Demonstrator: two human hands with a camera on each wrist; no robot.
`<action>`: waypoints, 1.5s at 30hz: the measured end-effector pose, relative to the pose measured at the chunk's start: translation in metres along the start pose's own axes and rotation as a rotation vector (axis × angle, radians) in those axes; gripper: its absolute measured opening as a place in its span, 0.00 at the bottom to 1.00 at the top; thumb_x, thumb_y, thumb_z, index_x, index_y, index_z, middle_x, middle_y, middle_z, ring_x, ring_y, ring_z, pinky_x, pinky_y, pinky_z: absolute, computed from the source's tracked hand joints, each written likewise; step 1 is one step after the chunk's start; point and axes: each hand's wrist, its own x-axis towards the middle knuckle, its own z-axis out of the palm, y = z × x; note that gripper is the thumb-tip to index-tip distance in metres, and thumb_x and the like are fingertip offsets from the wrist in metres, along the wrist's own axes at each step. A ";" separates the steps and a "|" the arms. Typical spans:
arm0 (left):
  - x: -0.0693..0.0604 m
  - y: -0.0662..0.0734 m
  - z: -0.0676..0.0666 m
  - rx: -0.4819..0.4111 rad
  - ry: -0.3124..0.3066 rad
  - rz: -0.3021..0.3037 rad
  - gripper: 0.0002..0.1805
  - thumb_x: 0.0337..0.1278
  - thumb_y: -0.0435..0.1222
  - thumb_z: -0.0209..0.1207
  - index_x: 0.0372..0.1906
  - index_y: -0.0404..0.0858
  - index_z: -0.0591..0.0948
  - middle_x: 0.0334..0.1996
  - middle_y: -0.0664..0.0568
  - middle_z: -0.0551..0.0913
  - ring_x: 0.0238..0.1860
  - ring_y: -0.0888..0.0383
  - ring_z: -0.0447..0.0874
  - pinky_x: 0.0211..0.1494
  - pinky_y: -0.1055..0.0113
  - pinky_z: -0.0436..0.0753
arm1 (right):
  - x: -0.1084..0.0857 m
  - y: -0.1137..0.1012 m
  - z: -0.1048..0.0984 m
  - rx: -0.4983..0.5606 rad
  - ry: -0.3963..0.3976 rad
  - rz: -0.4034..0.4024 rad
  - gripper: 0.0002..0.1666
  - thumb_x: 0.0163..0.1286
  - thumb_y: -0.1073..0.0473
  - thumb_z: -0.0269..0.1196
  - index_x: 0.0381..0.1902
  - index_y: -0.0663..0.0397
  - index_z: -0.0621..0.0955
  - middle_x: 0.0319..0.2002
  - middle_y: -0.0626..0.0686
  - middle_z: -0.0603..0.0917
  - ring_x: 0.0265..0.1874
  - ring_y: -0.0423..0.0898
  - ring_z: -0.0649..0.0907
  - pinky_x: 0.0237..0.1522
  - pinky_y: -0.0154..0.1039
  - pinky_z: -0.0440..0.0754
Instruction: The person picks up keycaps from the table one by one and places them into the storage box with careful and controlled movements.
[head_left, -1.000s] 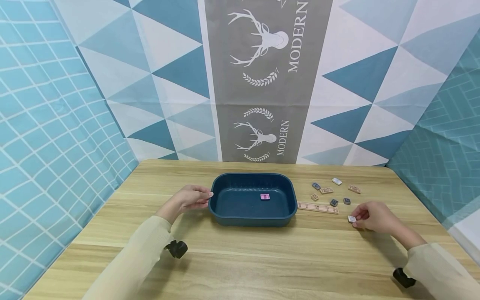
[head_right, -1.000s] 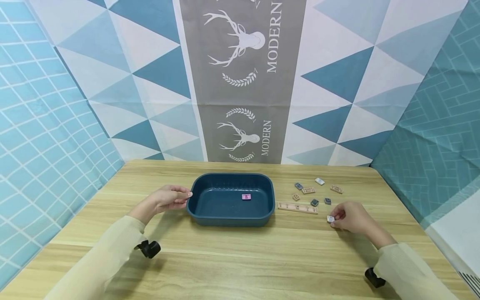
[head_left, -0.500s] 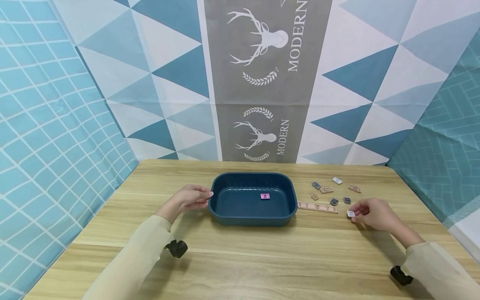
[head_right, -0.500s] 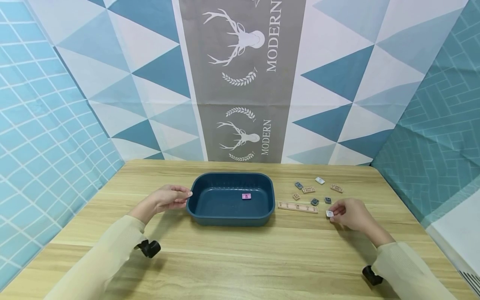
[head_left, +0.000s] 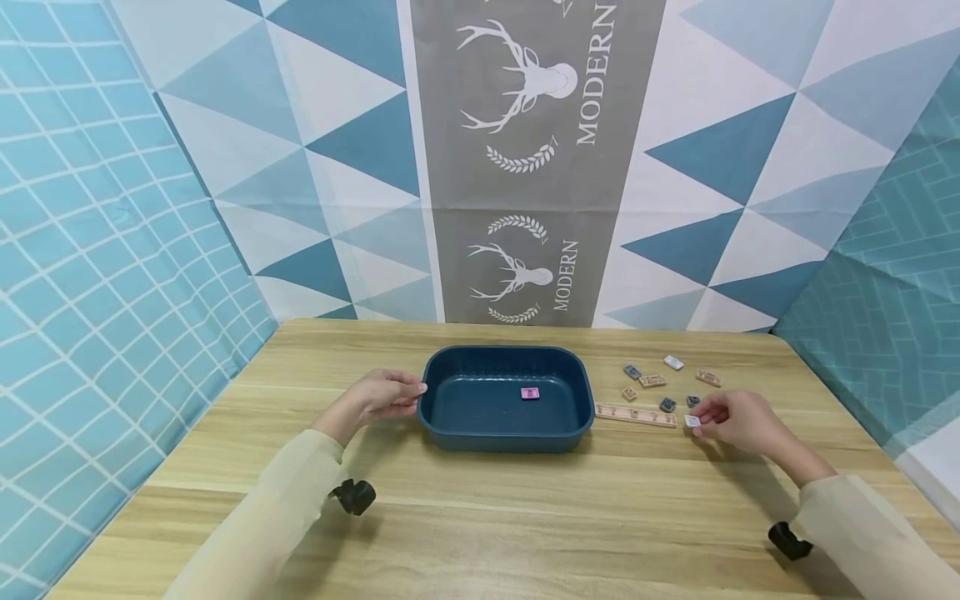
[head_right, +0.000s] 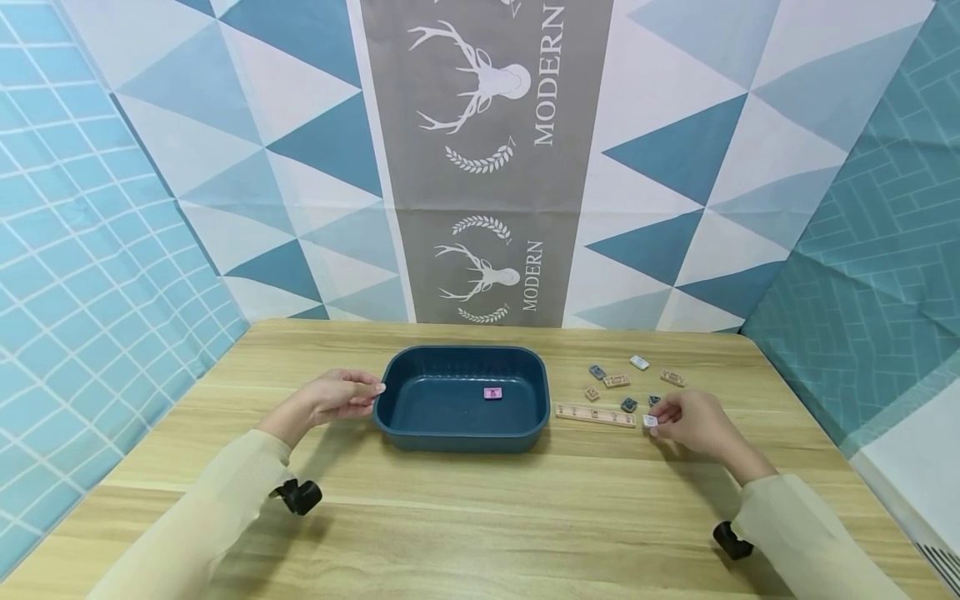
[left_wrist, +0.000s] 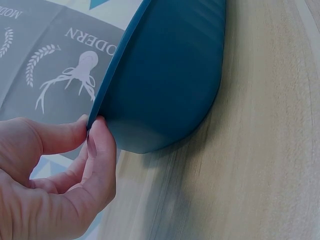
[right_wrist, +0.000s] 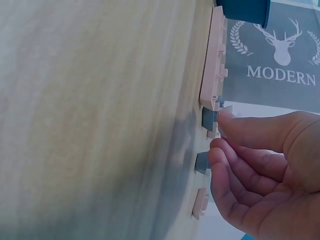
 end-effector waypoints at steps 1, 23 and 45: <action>0.000 0.000 0.000 0.002 -0.003 0.001 0.22 0.65 0.33 0.56 0.60 0.26 0.69 0.30 0.53 0.76 0.28 0.65 0.76 0.34 0.77 0.83 | 0.000 -0.001 -0.001 0.000 0.001 -0.003 0.10 0.53 0.64 0.72 0.33 0.62 0.84 0.27 0.50 0.84 0.25 0.35 0.76 0.26 0.28 0.76; -0.001 -0.001 0.001 0.005 -0.011 0.019 0.21 0.66 0.32 0.56 0.58 0.25 0.69 0.29 0.54 0.76 0.28 0.66 0.76 0.33 0.78 0.83 | 0.009 -0.015 -0.010 0.021 0.020 -0.043 0.11 0.52 0.62 0.72 0.32 0.62 0.84 0.27 0.52 0.86 0.24 0.35 0.79 0.26 0.29 0.78; 0.002 -0.001 -0.001 0.015 0.011 0.006 0.20 0.66 0.33 0.55 0.58 0.26 0.70 0.29 0.53 0.76 0.28 0.65 0.76 0.33 0.78 0.83 | 0.014 -0.022 -0.014 0.014 0.044 -0.081 0.09 0.53 0.62 0.72 0.31 0.61 0.84 0.27 0.51 0.85 0.24 0.32 0.78 0.27 0.28 0.78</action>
